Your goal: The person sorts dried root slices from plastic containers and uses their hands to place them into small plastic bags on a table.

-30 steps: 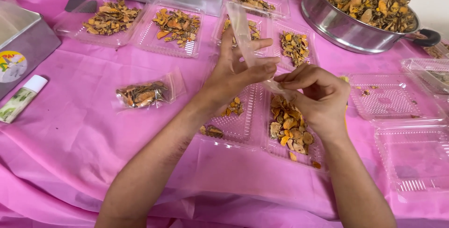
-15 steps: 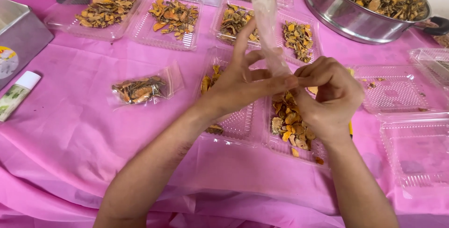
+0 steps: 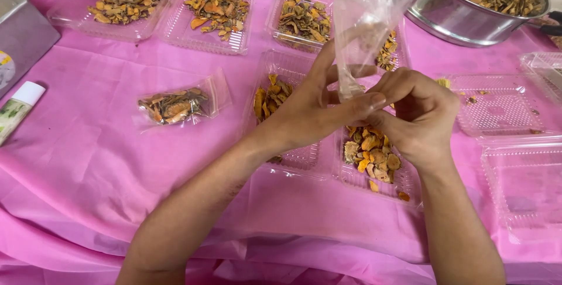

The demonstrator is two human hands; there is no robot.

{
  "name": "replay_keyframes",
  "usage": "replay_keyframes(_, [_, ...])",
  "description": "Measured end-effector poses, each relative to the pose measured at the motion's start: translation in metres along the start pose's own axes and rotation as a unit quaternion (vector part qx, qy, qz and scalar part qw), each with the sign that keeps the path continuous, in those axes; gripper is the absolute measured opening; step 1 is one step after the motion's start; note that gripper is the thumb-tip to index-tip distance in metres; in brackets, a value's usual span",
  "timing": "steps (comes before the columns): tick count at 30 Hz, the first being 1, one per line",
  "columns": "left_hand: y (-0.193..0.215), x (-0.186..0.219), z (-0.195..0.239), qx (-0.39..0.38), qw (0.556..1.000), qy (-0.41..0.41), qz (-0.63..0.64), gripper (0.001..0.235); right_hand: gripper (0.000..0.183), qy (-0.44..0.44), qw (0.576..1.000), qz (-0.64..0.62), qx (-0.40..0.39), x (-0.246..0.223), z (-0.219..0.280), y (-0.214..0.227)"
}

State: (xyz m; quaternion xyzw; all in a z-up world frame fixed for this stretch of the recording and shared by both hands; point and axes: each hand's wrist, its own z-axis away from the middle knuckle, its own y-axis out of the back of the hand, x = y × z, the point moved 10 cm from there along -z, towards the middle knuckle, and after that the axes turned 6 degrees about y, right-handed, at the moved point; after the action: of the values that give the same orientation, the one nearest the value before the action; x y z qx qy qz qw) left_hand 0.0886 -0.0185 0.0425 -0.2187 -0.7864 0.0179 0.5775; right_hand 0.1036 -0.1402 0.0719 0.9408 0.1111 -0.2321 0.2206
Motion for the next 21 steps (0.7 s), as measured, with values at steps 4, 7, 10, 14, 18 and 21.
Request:
replay_keyframes(4, [-0.005,0.002,0.002,-0.033,0.999,-0.019,-0.009,0.086,0.022,-0.005,0.997,-0.075,-0.017,0.002,-0.002,-0.001])
replay_keyframes(7, [-0.01,0.011,0.008,-0.055,0.997,-0.034,-0.034,0.079,0.02,-0.015,0.996,-0.087,-0.009,0.007,0.001,0.005])
replay_keyframes(10, [-0.004,0.009,0.005,-0.028,0.998,-0.017,-0.059,0.08,0.02,0.031,0.999,-0.003,0.024,-0.01,-0.004,0.004])
replay_keyframes(14, [0.005,0.0,-0.002,-0.002,0.996,-0.04,-0.08,0.08,0.018,0.282,0.929,0.237,0.032,-0.06,0.002,-0.014])
replay_keyframes(18, [-0.022,0.006,0.008,-0.05,0.997,-0.035,-0.039,0.079,0.02,0.283,0.926,0.247,0.033,-0.065,0.003,-0.023])
replay_keyframes(21, [-0.044,0.023,0.017,-0.086,0.988,-0.07,-0.106,0.101,0.016,0.199,0.936,0.289,0.038,-0.064,-0.007,-0.024])
